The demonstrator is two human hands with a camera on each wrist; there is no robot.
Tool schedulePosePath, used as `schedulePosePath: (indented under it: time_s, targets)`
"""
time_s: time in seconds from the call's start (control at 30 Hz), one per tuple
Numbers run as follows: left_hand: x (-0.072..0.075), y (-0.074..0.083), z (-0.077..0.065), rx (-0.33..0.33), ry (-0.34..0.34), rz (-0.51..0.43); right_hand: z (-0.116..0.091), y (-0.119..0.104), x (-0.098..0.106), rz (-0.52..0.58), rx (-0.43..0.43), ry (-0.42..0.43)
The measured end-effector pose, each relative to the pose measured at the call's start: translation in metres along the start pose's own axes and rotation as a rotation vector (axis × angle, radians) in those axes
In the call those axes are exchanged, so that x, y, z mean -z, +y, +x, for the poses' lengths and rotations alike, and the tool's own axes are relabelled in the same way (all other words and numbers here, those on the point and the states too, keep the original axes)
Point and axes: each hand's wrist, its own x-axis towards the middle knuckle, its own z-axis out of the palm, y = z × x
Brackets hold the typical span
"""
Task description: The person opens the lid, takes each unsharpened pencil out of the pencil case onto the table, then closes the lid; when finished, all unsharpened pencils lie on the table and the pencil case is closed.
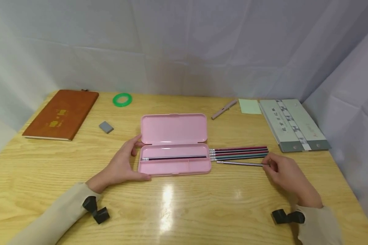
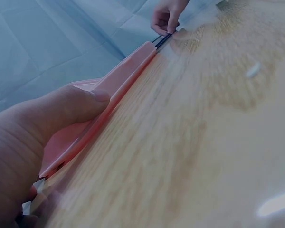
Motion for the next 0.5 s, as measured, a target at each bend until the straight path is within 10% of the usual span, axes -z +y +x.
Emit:
schedulePosePath:
  time_s: [0.5]
  targets:
    - [0.0, 0.0, 0.0, 0.005, -0.007, -0.005, 0.033, -0.039, -0.016, 0.005, -0.007, -0.134]
